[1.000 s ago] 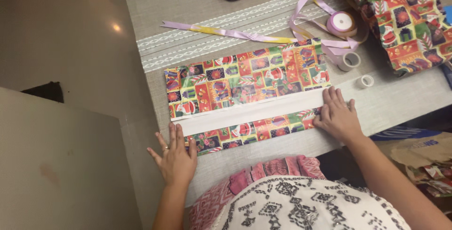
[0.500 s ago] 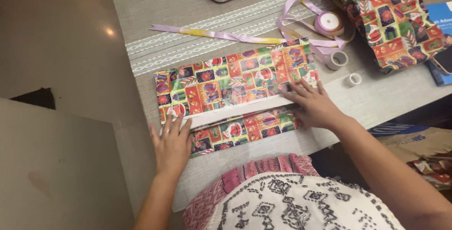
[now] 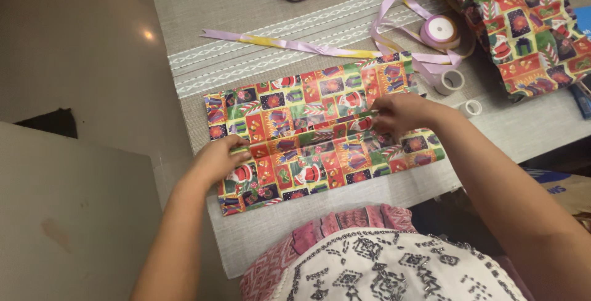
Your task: The person folds a sheet of colorful wrapping paper around a rectangular item on a table, repeatedly adjusting and smoothing the edges. They use clear tape to secure the folds and continue refining the wrap. The process involves multiple adjustments to align the paper neatly.
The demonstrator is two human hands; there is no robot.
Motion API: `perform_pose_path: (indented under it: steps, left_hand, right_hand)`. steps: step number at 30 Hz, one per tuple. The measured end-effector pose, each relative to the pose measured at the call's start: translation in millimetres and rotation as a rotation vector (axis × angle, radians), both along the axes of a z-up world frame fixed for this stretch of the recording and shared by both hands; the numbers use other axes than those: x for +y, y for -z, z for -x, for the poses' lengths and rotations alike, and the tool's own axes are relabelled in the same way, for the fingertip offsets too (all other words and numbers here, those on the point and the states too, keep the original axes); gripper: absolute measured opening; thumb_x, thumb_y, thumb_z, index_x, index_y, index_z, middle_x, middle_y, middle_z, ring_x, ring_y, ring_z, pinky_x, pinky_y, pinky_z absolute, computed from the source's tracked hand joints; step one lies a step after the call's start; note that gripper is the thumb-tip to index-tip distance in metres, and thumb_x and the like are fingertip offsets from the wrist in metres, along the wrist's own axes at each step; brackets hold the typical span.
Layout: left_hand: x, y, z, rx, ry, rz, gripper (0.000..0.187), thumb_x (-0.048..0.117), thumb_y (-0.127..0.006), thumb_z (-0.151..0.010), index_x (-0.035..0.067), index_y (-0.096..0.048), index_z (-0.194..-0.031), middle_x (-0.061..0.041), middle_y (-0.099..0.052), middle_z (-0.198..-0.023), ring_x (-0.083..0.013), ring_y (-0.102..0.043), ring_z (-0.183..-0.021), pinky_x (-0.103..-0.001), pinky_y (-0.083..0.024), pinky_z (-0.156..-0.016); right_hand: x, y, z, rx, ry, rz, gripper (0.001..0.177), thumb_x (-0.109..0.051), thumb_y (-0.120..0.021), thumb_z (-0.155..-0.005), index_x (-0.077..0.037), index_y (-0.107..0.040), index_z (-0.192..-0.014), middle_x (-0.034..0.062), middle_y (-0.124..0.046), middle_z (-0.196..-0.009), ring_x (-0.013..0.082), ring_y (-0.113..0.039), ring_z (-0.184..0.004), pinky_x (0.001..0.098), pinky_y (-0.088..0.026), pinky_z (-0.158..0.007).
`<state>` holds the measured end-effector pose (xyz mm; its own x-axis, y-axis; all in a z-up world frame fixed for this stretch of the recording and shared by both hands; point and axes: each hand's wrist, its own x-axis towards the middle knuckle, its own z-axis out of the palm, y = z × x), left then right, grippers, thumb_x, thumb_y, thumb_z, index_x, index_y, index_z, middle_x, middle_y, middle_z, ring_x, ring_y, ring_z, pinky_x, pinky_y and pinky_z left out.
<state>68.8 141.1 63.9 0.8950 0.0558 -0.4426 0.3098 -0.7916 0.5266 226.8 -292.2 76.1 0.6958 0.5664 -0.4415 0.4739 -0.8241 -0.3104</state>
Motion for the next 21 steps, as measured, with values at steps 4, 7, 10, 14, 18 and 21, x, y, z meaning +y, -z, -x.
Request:
perform_pose_path:
  steps: [4,7,10,14,18,21]
  left_hand:
    - [8.9,14.8,-3.6,-0.020,-0.043,0.073,0.034,0.038,-0.070,-0.092,0.016,-0.074,-0.117,-0.009,-0.078,-0.113,-0.0251,-0.074,-0.104,-0.039,-0.056,-0.090]
    - [8.3,16.9,-0.4,-0.063,-0.088,0.006,0.030,0.037,-0.070,-0.093,0.017,-0.075,-0.115,-0.007,-0.078,-0.111,-0.0247,-0.075,-0.103,-0.038,-0.056,-0.091]
    - [3.1,15.4,6.4,-0.235,-0.053,-0.080,0.029,0.035,-0.071,-0.090,0.019,-0.076,-0.114,-0.004,-0.076,-0.109,-0.0241,-0.072,-0.102,-0.041,-0.052,-0.093]
    - [-7.0,12.5,13.6,-0.441,0.047,-0.179,0.026,0.035,-0.073,-0.089,0.020,-0.078,-0.110,-0.003,-0.071,-0.105,-0.0254,-0.066,-0.107,-0.048,-0.044,-0.098]
    - [-16.0,11.9,16.8,-0.473,0.083,-0.182,0.028,0.038,-0.073,-0.089,0.020,-0.077,-0.110,-0.003,-0.069,-0.109,-0.0249,-0.064,-0.106,-0.047,-0.044,-0.096]
    - [-23.8,12.8,18.3,-0.448,0.100,-0.205,0.027,0.039,-0.074,-0.088,0.021,-0.076,-0.108,-0.003,-0.068,-0.105,-0.0255,-0.064,-0.103,-0.047,-0.045,-0.092]
  right_hand:
    - [2.3,1.0,-5.2,0.184,0.206,-0.005,0.036,-0.039,-0.061,-0.095,-0.018,-0.067,-0.123,0.0068,-0.082,-0.099,0.0228,-0.078,-0.087,0.0387,-0.059,-0.079]
    - [6.6,-0.8,-3.4,0.188,0.286,0.062,0.037,-0.040,-0.060,-0.097,-0.017,-0.067,-0.125,0.0065,-0.082,-0.100,0.0254,-0.080,-0.084,0.0398,-0.061,-0.079]
    - [10.9,-1.0,2.5,-0.013,0.169,-0.041,0.037,-0.039,-0.065,-0.092,-0.018,-0.069,-0.123,0.0070,-0.077,-0.104,0.0272,-0.074,-0.094,0.0406,-0.058,-0.084]
    - [19.9,2.7,15.6,-0.184,0.027,-0.148,0.037,-0.037,-0.071,-0.087,-0.020,-0.071,-0.120,0.0091,-0.071,-0.110,0.0304,-0.067,-0.109,0.0435,-0.052,-0.096]
    - [40.2,9.5,30.9,-0.261,-0.002,-0.163,0.037,-0.037,-0.070,-0.085,-0.023,-0.072,-0.120,0.0082,-0.067,-0.120,0.0313,-0.062,-0.114,0.0487,-0.046,-0.098]
    - [57.8,14.2,41.2,-0.251,-0.030,-0.198,0.033,-0.037,-0.068,-0.089,-0.025,-0.072,-0.120,0.0057,-0.067,-0.118,0.0296,-0.061,-0.116,0.0495,-0.043,-0.100]
